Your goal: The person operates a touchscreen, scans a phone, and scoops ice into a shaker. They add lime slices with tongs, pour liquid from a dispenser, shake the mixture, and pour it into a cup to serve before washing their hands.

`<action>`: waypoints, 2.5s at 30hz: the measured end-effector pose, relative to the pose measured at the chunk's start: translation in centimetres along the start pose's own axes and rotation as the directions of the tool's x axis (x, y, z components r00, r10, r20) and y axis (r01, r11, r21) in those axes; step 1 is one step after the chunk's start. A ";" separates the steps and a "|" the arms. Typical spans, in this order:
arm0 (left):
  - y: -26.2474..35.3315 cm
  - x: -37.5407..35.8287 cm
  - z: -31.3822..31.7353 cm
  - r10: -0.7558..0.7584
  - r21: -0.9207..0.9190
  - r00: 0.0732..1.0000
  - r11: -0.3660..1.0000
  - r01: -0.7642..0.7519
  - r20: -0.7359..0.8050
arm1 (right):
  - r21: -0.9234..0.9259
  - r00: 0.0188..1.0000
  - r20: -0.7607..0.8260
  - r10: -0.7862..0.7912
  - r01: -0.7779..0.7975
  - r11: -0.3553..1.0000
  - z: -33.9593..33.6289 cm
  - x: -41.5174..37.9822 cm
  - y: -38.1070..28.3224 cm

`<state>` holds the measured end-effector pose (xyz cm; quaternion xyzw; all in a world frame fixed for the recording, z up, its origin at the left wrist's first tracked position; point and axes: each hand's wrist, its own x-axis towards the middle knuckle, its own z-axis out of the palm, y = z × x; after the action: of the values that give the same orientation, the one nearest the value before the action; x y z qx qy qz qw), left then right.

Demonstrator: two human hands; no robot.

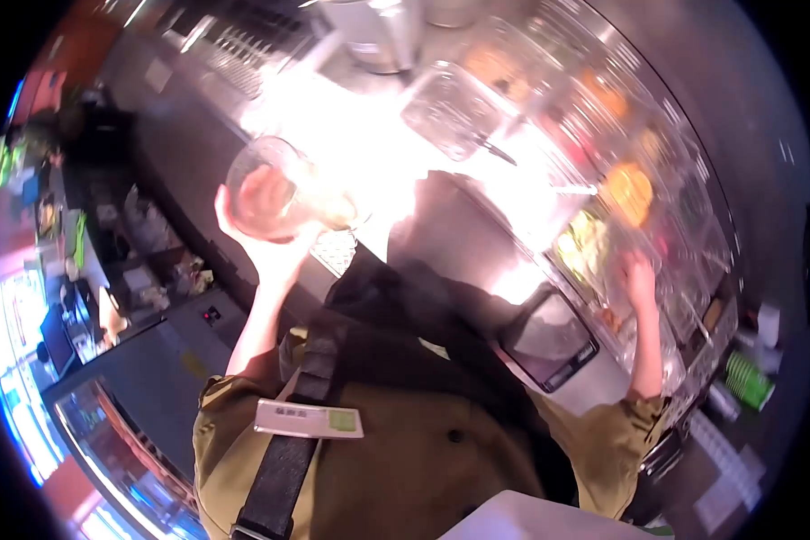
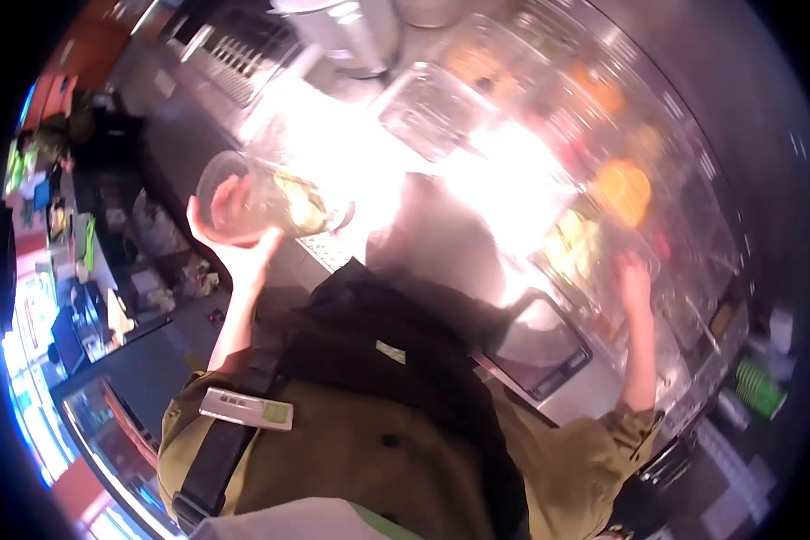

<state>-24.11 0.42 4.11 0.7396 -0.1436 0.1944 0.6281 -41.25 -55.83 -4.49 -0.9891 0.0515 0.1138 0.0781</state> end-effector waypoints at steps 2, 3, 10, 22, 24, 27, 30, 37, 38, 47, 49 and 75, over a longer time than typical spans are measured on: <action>-1.1 2.6 -4.0 -0.047 0.033 0.991 0.998 0.052 -0.127 | -0.122 0.986 -0.163 -0.021 0.001 0.993 -1.8 0.6 -4.1; -1.4 4.2 -5.8 -0.065 0.067 0.983 0.995 0.078 -0.174 | -0.180 0.968 -0.248 -0.033 -0.012 0.984 -3.3 1.9 -6.9; -12.0 16.8 -16.6 0.038 0.056 0.999 0.998 -0.036 -0.033 | -0.091 0.654 -0.581 -0.485 0.540 0.837 -5.2 23.5 -43.2; -23.0 28.6 -19.7 0.064 -0.163 0.688 0.983 0.080 0.723 | -0.165 0.620 -0.344 -0.705 0.699 0.696 -8.5 36.3 -59.7; -23.5 28.8 -18.0 0.034 -0.082 0.561 0.995 0.059 0.827 | -0.069 0.537 -0.702 -0.468 0.603 0.795 -13.7 34.7 -59.5; -23.3 29.3 -15.7 0.106 -0.211 0.473 0.961 0.176 0.875 | 0.094 0.281 -0.959 -0.039 0.445 0.891 -20.8 31.3 -58.1; -25.1 30.2 -14.6 0.277 -0.372 0.493 0.923 0.103 0.825 | 0.250 0.138 -0.968 0.210 0.620 0.743 -25.6 27.0 -57.8; -23.7 34.2 -15.2 0.189 -0.321 0.392 0.896 0.306 0.901 | 0.396 0.382 -0.916 0.122 0.910 0.122 -27.2 23.0 -62.3; -22.5 35.6 -15.3 0.261 -0.367 0.428 0.911 0.188 0.866 | 0.416 0.409 -0.908 0.088 0.905 0.089 -26.8 23.5 -63.2; -16.7 33.9 -11.9 0.423 -0.295 0.423 0.894 -0.336 0.801 | 0.449 0.479 -0.878 0.025 0.803 0.391 -18.9 30.7 -68.1; -16.4 34.3 -12.1 0.425 -0.332 0.428 0.902 -0.276 0.798 | 0.447 0.434 -0.892 0.126 0.807 0.385 -19.1 30.0 -68.4; -16.5 35.0 -11.3 0.473 -0.389 0.342 0.876 -0.286 0.812 | 0.598 0.599 -0.800 -0.024 0.800 0.042 -17.7 30.5 -65.0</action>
<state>13.14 15.52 7.59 0.6148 -0.6356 -0.0958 0.4569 -0.13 2.57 14.71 -0.6463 -0.1859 -0.2947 0.6789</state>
